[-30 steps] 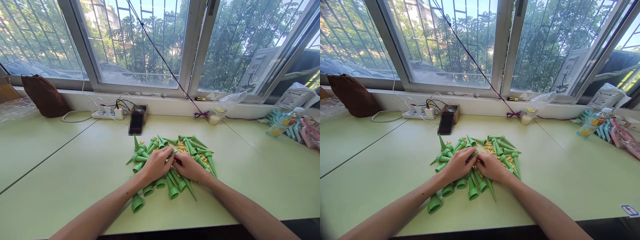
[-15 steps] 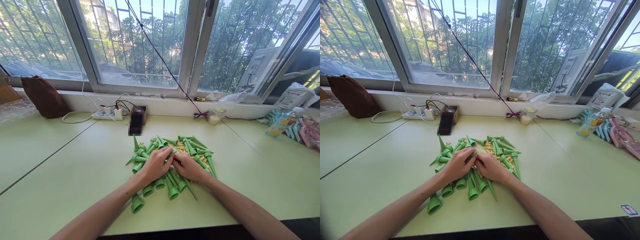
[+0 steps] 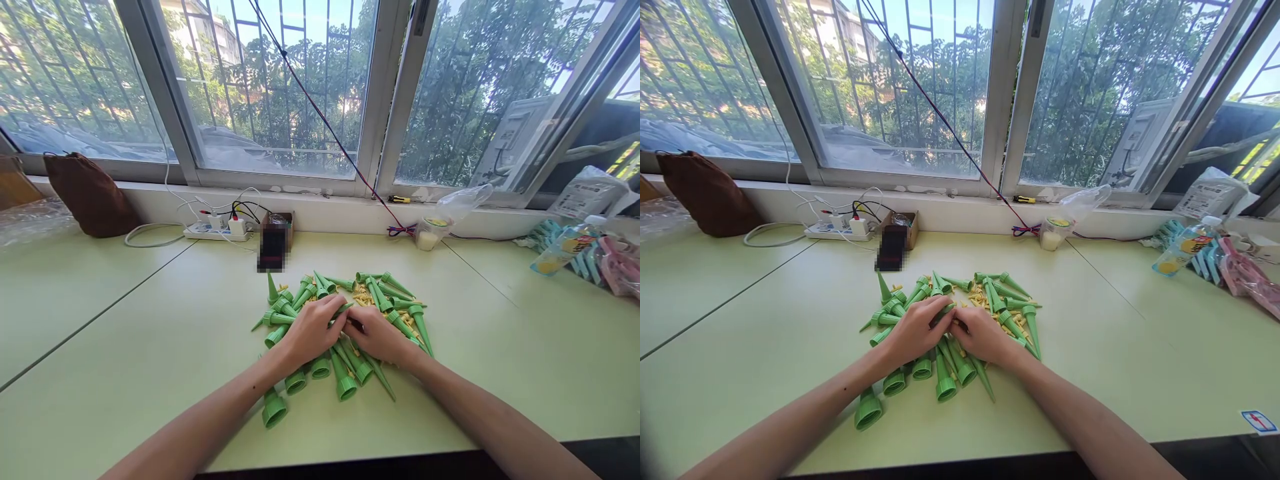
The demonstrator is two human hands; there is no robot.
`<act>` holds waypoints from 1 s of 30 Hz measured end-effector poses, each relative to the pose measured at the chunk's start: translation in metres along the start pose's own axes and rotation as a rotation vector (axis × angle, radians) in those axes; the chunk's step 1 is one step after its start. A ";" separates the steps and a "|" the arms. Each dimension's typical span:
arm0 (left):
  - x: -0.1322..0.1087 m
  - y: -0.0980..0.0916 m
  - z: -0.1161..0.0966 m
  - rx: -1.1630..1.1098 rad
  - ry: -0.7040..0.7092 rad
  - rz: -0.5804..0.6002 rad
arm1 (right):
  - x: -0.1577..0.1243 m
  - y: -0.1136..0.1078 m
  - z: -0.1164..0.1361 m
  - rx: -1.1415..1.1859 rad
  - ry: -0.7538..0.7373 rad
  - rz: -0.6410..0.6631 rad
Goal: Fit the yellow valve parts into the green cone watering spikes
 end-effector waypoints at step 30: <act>0.001 -0.002 -0.002 0.014 -0.002 -0.001 | 0.000 -0.001 0.003 0.013 -0.007 0.005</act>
Point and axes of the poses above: each hand's wrist, its own x-axis towards the middle knuckle, its own y-axis out of the palm, z = x × y, the point moved 8 cm from there along x, towards the middle knuckle, and after that the axes turned 13 degrees about -z, right-handed, at the moved point
